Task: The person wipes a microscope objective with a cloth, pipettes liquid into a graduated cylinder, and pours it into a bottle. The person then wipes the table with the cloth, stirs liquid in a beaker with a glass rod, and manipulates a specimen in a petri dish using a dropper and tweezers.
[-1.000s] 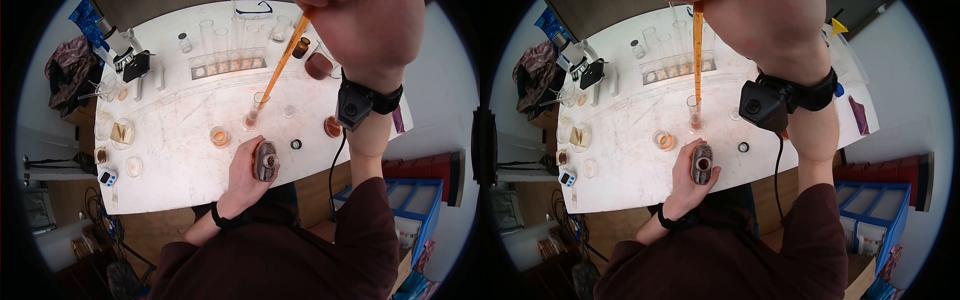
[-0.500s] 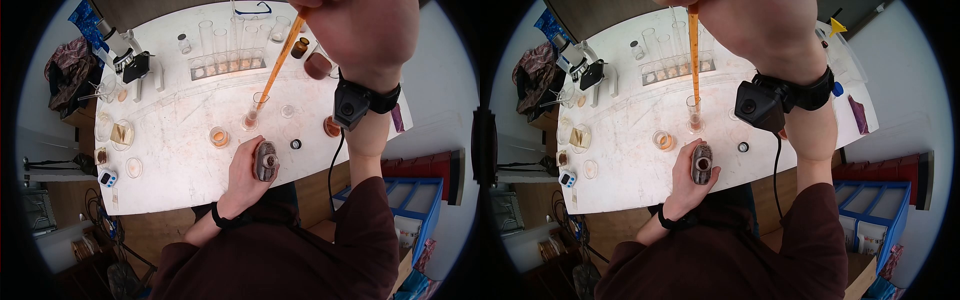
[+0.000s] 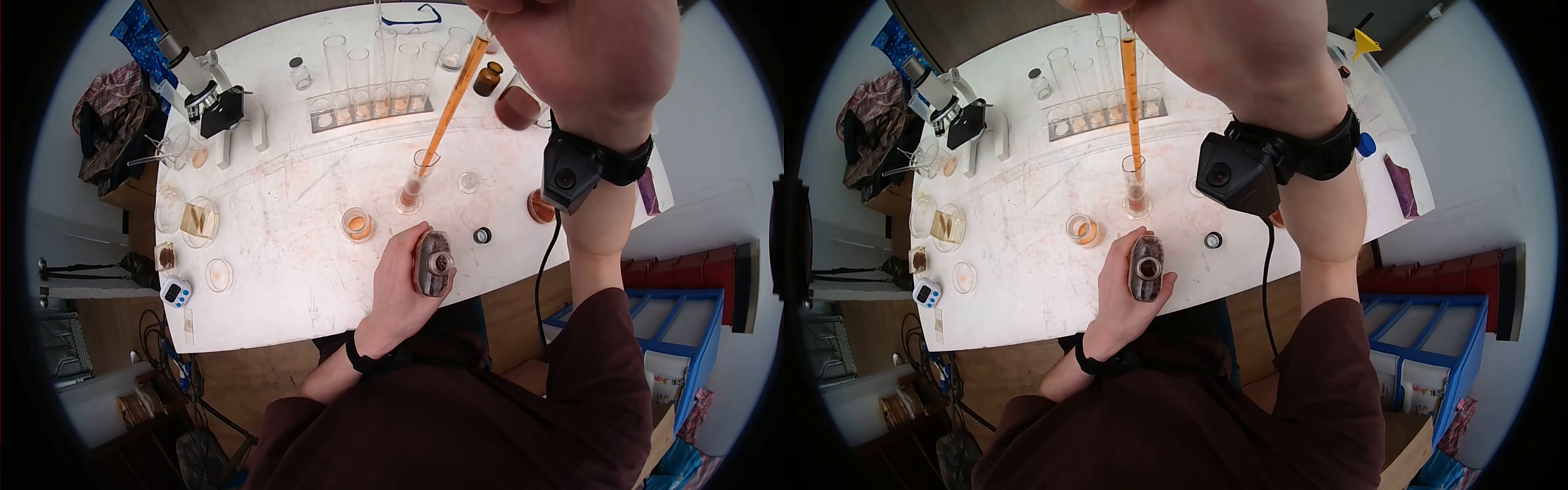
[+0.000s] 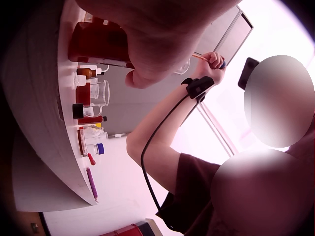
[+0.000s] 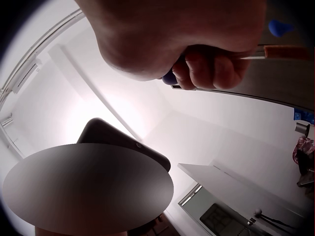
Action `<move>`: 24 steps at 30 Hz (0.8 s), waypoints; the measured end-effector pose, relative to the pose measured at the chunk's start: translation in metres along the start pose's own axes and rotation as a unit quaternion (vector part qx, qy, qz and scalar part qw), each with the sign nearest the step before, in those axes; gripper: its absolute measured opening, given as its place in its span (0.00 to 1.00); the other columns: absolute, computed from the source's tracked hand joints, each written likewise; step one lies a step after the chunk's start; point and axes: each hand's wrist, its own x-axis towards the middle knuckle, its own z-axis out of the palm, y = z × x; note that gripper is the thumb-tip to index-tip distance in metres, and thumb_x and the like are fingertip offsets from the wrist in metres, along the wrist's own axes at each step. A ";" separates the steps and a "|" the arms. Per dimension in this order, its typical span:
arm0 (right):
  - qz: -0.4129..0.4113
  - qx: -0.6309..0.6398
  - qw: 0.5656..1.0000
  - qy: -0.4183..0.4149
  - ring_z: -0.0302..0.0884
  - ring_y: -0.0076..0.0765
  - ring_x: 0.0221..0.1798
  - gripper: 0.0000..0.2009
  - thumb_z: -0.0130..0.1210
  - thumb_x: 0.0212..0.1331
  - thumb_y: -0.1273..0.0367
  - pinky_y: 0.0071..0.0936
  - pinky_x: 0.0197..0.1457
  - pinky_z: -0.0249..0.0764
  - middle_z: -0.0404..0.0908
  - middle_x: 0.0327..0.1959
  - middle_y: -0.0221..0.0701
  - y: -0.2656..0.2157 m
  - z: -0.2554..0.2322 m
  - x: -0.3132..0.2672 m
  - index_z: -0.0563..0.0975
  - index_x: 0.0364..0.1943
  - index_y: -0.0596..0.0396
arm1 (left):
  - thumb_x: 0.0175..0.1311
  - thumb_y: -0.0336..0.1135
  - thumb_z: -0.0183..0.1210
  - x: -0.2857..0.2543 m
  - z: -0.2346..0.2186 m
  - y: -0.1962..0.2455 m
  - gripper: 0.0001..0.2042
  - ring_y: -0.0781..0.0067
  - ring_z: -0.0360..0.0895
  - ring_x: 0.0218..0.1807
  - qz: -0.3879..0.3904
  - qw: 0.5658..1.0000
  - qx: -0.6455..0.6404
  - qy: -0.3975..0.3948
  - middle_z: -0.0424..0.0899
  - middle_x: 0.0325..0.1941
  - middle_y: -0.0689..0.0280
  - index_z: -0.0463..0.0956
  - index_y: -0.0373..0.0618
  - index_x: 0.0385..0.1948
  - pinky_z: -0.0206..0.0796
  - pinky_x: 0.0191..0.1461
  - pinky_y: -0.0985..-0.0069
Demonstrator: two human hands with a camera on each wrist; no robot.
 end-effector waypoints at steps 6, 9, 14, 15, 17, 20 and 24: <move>-0.001 -0.003 1.000 -0.003 0.54 0.19 0.21 0.24 0.39 0.83 0.45 0.19 0.26 0.56 0.58 0.22 0.19 -0.001 0.005 0.002 0.71 0.45 0.53 | 0.56 0.30 0.76 0.000 0.000 0.001 0.36 0.50 0.82 0.55 -0.001 1.000 0.002 -0.003 0.80 0.57 0.51 0.68 0.38 0.67 0.77 0.58 0.62; -0.001 -0.005 1.000 -0.003 0.54 0.19 0.21 0.24 0.39 0.83 0.45 0.19 0.26 0.56 0.58 0.22 0.19 -0.001 0.010 0.003 0.71 0.45 0.53 | 0.57 0.29 0.76 0.000 -0.001 0.002 0.36 0.53 0.82 0.56 -0.005 1.000 0.003 -0.008 0.80 0.58 0.52 0.67 0.37 0.68 0.76 0.59 0.63; -0.001 -0.011 1.000 -0.002 0.54 0.19 0.21 0.25 0.38 0.83 0.44 0.20 0.26 0.56 0.58 0.22 0.19 -0.004 0.010 0.003 0.71 0.44 0.52 | 0.58 0.28 0.75 -0.001 -0.002 0.003 0.36 0.55 0.82 0.59 -0.011 1.000 0.002 -0.014 0.79 0.60 0.52 0.66 0.37 0.69 0.75 0.62 0.64; 0.000 -0.014 1.000 -0.001 0.54 0.19 0.21 0.25 0.38 0.83 0.44 0.20 0.26 0.56 0.58 0.22 0.19 -0.005 0.012 0.003 0.71 0.44 0.52 | 0.59 0.28 0.74 -0.001 -0.003 0.003 0.36 0.55 0.82 0.60 -0.018 1.000 0.000 -0.016 0.79 0.61 0.52 0.66 0.37 0.69 0.75 0.63 0.65; 0.001 -0.021 1.000 0.000 0.54 0.19 0.21 0.25 0.38 0.82 0.44 0.20 0.26 0.56 0.58 0.22 0.19 -0.005 0.015 0.004 0.70 0.44 0.52 | 0.59 0.27 0.74 -0.001 -0.002 0.004 0.36 0.56 0.82 0.60 -0.022 1.000 -0.005 -0.022 0.79 0.62 0.52 0.66 0.37 0.69 0.74 0.64 0.65; 0.002 -0.028 1.000 0.003 0.54 0.19 0.21 0.25 0.38 0.82 0.44 0.20 0.26 0.56 0.58 0.22 0.19 -0.007 0.016 0.004 0.70 0.44 0.52 | 0.59 0.27 0.74 -0.001 -0.001 0.003 0.36 0.57 0.81 0.61 -0.033 0.999 -0.015 -0.021 0.79 0.62 0.52 0.67 0.38 0.70 0.74 0.64 0.65; 0.002 -0.032 0.999 0.004 0.54 0.19 0.21 0.25 0.38 0.82 0.44 0.20 0.26 0.56 0.58 0.22 0.19 -0.011 0.014 0.002 0.70 0.44 0.52 | 0.56 0.28 0.75 0.000 0.000 0.001 0.36 0.53 0.81 0.58 -0.020 1.000 -0.003 -0.011 0.79 0.60 0.52 0.68 0.38 0.68 0.75 0.61 0.63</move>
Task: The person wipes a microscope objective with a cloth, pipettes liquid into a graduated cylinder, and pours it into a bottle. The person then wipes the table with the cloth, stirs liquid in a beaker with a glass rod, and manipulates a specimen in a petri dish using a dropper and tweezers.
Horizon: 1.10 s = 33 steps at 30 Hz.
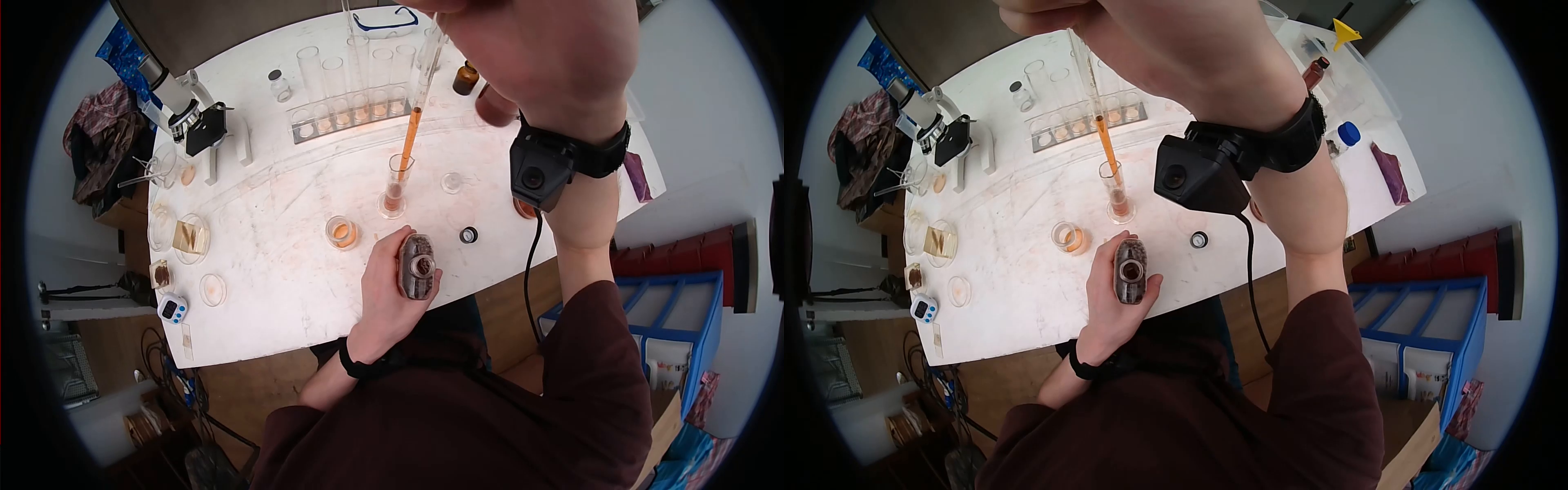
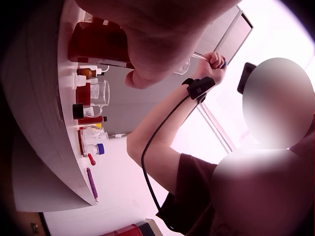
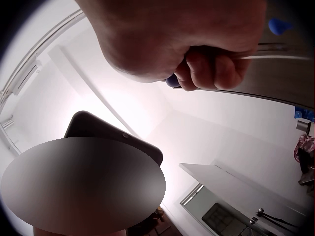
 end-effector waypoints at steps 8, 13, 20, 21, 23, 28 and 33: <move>0.000 -0.002 1.000 0.002 0.53 0.19 0.21 0.25 0.38 0.82 0.43 0.20 0.26 0.56 0.58 0.22 0.19 -0.003 0.004 -0.002 0.70 0.43 0.51 | 0.53 0.29 0.76 0.001 0.000 0.002 0.36 0.49 0.82 0.54 0.020 1.000 0.010 0.014 0.80 0.56 0.52 0.69 0.38 0.66 0.76 0.57 0.61; 0.000 -0.004 1.000 0.003 0.53 0.19 0.21 0.26 0.37 0.82 0.43 0.20 0.26 0.55 0.58 0.22 0.19 -0.005 0.004 -0.002 0.70 0.42 0.51 | 0.59 0.27 0.74 -0.001 -0.002 0.004 0.36 0.57 0.80 0.63 -0.015 1.000 0.009 -0.013 0.79 0.63 0.52 0.67 0.38 0.70 0.73 0.67 0.64; 0.000 -0.006 1.000 0.002 0.53 0.19 0.20 0.26 0.37 0.82 0.42 0.21 0.26 0.55 0.58 0.22 0.19 -0.009 0.003 -0.002 0.70 0.42 0.51 | 0.53 0.28 0.76 0.002 0.001 0.002 0.36 0.49 0.82 0.54 0.024 0.999 0.022 0.014 0.80 0.56 0.52 0.69 0.39 0.66 0.77 0.57 0.61; 0.001 -0.007 1.000 0.002 0.53 0.19 0.20 0.26 0.37 0.82 0.42 0.21 0.26 0.55 0.58 0.22 0.19 -0.009 0.004 -0.002 0.70 0.42 0.51 | 0.53 0.28 0.76 0.002 0.000 0.003 0.36 0.49 0.83 0.54 0.021 0.999 0.022 0.014 0.80 0.56 0.52 0.68 0.39 0.66 0.77 0.57 0.61; 0.002 -0.009 1.000 0.002 0.53 0.19 0.20 0.26 0.37 0.82 0.42 0.21 0.26 0.55 0.58 0.22 0.19 -0.010 0.004 -0.002 0.70 0.41 0.51 | 0.53 0.28 0.76 0.002 0.001 0.004 0.36 0.49 0.83 0.54 0.018 1.000 0.021 0.013 0.80 0.56 0.52 0.68 0.38 0.66 0.77 0.57 0.61; 0.003 -0.010 1.000 0.002 0.53 0.19 0.20 0.26 0.37 0.81 0.42 0.21 0.26 0.55 0.58 0.22 0.19 -0.011 0.006 -0.003 0.70 0.41 0.50 | 0.53 0.28 0.76 0.002 0.000 0.004 0.36 0.49 0.83 0.55 0.017 1.000 0.019 0.012 0.80 0.56 0.51 0.68 0.38 0.66 0.77 0.57 0.61; 0.005 -0.011 1.000 0.002 0.53 0.20 0.20 0.27 0.36 0.81 0.41 0.21 0.26 0.55 0.58 0.21 0.19 -0.008 0.014 -0.001 0.70 0.40 0.50 | 0.53 0.28 0.76 0.001 0.001 0.001 0.36 0.49 0.83 0.55 0.019 1.000 0.020 0.011 0.80 0.57 0.51 0.68 0.38 0.66 0.77 0.58 0.61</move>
